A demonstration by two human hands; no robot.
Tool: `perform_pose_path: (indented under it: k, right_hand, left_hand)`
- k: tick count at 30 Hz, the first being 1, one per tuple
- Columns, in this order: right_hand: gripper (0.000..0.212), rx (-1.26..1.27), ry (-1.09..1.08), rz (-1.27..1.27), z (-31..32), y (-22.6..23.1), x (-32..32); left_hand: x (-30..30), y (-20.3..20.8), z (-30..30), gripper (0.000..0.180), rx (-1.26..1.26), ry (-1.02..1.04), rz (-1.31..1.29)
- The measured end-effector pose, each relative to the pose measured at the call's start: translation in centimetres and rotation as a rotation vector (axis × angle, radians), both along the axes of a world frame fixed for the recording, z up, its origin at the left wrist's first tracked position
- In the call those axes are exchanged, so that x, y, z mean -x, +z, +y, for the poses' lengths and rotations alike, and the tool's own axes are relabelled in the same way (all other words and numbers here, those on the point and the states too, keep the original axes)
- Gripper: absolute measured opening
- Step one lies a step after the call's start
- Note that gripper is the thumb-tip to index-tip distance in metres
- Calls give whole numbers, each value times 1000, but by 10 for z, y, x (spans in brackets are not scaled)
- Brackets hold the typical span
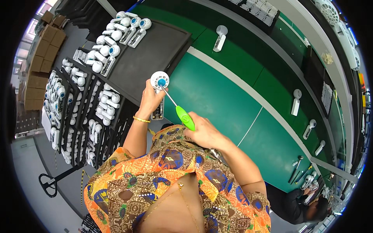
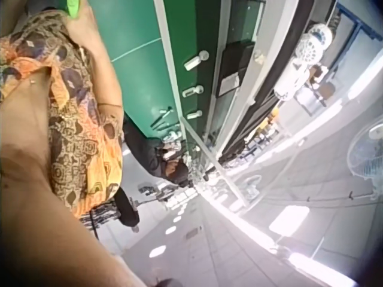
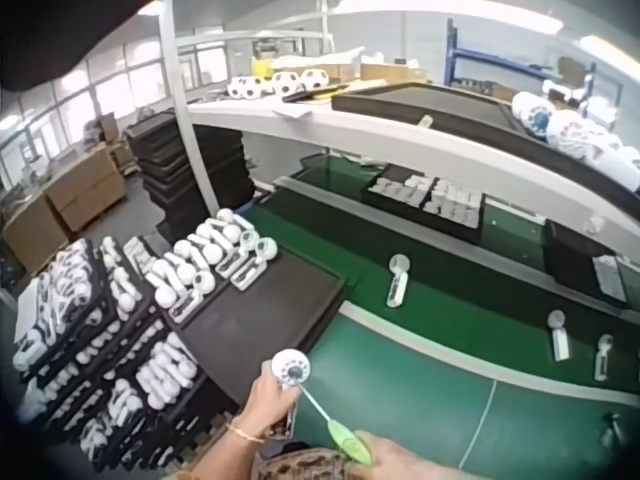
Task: Picking up components from a workstation, placing them onto trays, and using an air duster gun to clean them.
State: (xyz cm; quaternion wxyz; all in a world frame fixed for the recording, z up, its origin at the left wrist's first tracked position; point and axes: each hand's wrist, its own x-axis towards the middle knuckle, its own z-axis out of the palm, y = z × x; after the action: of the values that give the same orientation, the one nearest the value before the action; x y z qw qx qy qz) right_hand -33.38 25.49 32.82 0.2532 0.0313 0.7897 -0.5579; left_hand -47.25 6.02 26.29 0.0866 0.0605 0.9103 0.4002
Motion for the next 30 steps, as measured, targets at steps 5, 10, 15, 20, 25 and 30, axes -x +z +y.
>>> perform_pose_path:
  k: [5, 10, 15, 20, 25, 30]
  right_hand:
    - [31, -8, -17, 9, 7, -4, 12]
    - [36, -3, 77, 6, 2, -1, 2]
    - [30, -6, -45, -28, 10, 1, 12]
    - [30, -13, 72, -93, 19, -4, 0]
    - [31, -2, 338, -170, 12, -6, -15]
    - [32, -33, 269, -211, 13, -5, -3]
  left_hand:
    - [-3, -2, -1, 52, 11, -7, 47]
    - [-4, 1, 0, 56, 14, -40, 34]
    - [-3, -1, 2, 58, 1, -53, -2]
    - [3, -6, -4, 63, -160, -181, -47]
    - [22, -25, -4, 67, -337, -231, -138]
    - [20, -29, 3, 67, -292, -268, -135]
